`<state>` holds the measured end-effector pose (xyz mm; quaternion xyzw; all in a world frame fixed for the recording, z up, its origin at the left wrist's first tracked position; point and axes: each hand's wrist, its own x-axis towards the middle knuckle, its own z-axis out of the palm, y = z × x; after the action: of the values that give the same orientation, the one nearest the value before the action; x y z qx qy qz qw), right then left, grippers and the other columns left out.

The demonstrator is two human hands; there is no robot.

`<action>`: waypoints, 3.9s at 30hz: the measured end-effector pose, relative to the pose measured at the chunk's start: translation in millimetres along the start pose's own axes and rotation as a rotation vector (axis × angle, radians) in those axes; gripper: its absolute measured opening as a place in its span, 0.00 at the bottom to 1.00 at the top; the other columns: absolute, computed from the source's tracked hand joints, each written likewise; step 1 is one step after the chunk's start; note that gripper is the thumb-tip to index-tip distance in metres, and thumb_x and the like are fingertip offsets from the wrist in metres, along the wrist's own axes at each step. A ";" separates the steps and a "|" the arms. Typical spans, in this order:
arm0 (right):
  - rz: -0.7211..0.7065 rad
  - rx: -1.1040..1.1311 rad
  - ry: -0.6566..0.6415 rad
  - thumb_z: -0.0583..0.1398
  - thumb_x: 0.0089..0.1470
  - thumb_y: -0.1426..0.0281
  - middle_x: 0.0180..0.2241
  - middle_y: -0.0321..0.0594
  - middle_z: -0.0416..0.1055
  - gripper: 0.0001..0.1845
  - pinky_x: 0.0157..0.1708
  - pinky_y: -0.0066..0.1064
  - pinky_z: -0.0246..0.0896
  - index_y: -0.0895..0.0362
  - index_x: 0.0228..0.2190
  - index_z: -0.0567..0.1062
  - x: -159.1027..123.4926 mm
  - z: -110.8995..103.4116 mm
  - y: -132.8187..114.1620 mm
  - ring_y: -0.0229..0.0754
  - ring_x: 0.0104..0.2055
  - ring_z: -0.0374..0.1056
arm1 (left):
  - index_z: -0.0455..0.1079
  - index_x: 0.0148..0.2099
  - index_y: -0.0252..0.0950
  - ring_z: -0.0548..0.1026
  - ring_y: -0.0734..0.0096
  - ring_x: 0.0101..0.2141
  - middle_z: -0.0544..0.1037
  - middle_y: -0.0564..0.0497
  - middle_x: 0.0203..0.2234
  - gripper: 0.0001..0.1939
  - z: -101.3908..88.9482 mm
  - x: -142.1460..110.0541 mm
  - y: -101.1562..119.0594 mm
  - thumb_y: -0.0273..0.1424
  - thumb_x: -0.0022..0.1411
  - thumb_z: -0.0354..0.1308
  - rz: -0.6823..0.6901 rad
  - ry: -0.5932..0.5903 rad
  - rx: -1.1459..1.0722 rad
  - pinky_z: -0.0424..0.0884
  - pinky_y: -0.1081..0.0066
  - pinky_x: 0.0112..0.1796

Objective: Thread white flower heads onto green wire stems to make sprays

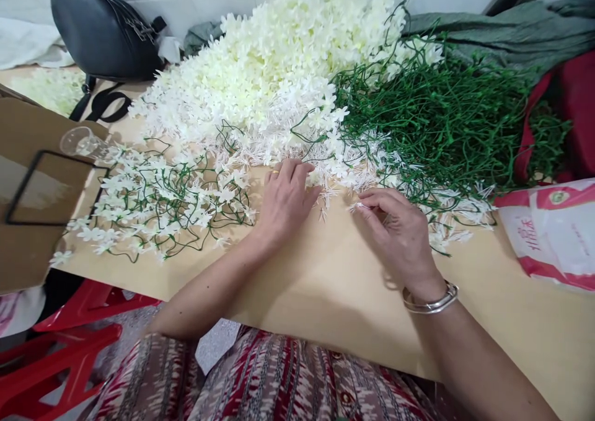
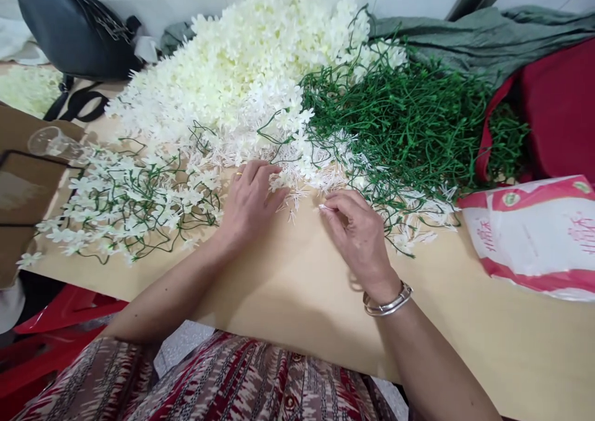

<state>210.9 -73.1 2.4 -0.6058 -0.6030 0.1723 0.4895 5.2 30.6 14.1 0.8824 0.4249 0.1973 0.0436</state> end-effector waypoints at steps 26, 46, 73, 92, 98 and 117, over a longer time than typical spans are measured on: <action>0.381 0.547 -0.077 0.69 0.64 0.58 0.32 0.36 0.80 0.07 0.37 0.39 0.72 0.47 0.37 0.80 2.0 -3.9 -14.0 0.43 0.32 0.74 | 0.73 0.35 0.36 0.75 0.77 0.30 0.80 0.48 0.37 0.17 7.0 -4.0 7.5 0.41 0.66 0.72 0.110 0.224 -0.868 0.73 0.77 0.29; 0.177 0.228 0.172 0.69 0.64 0.63 0.52 0.44 0.82 0.03 0.54 0.49 0.71 0.48 0.39 0.83 2.5 -1.6 -8.2 0.51 0.55 0.77 | 0.78 0.47 0.36 0.86 0.69 0.41 0.87 0.45 0.42 0.14 6.7 -9.7 13.6 0.42 0.69 0.69 0.011 0.098 -1.012 0.84 0.70 0.45; 0.528 0.433 -0.052 0.72 0.55 0.57 0.24 0.35 0.73 0.16 0.25 0.32 0.62 0.51 0.25 0.76 -3.1 15.2 -25.1 0.39 0.26 0.66 | 0.82 0.45 0.38 0.84 0.71 0.34 0.87 0.49 0.34 0.04 7.4 -15.2 31.6 0.32 0.70 0.68 -0.034 0.169 -0.870 0.81 0.71 0.38; 0.551 0.625 -0.010 0.72 0.55 0.57 0.42 0.39 0.80 0.12 0.58 0.48 0.70 0.49 0.28 0.79 -3.5 19.4 -22.7 0.50 0.51 0.75 | 0.81 0.44 0.38 0.86 0.70 0.36 0.88 0.50 0.36 0.05 14.1 -18.1 37.4 0.33 0.72 0.66 -0.033 0.155 -0.877 0.82 0.71 0.41; 0.454 0.527 0.001 0.69 0.59 0.63 0.46 0.41 0.80 0.08 0.58 0.44 0.69 0.50 0.29 0.79 -1.0 16.5 -17.6 0.49 0.56 0.74 | 0.80 0.44 0.39 0.85 0.71 0.38 0.87 0.49 0.38 0.07 14.1 -15.8 33.9 0.36 0.72 0.66 -0.086 0.089 -0.983 0.82 0.71 0.43; 0.370 0.452 0.048 0.69 0.57 0.70 0.42 0.41 0.81 0.05 0.53 0.40 0.71 0.52 0.29 0.79 6.0 16.1 -19.3 0.45 0.51 0.76 | 0.82 0.44 0.38 0.84 0.70 0.39 0.86 0.48 0.38 0.08 18.4 -11.1 31.8 0.37 0.69 0.69 -0.165 0.077 -1.173 0.80 0.71 0.44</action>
<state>188.4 -65.5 12.7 -0.5852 -0.4167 0.3742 0.5864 29.4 3.6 1.6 0.6671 0.3134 0.4271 0.5238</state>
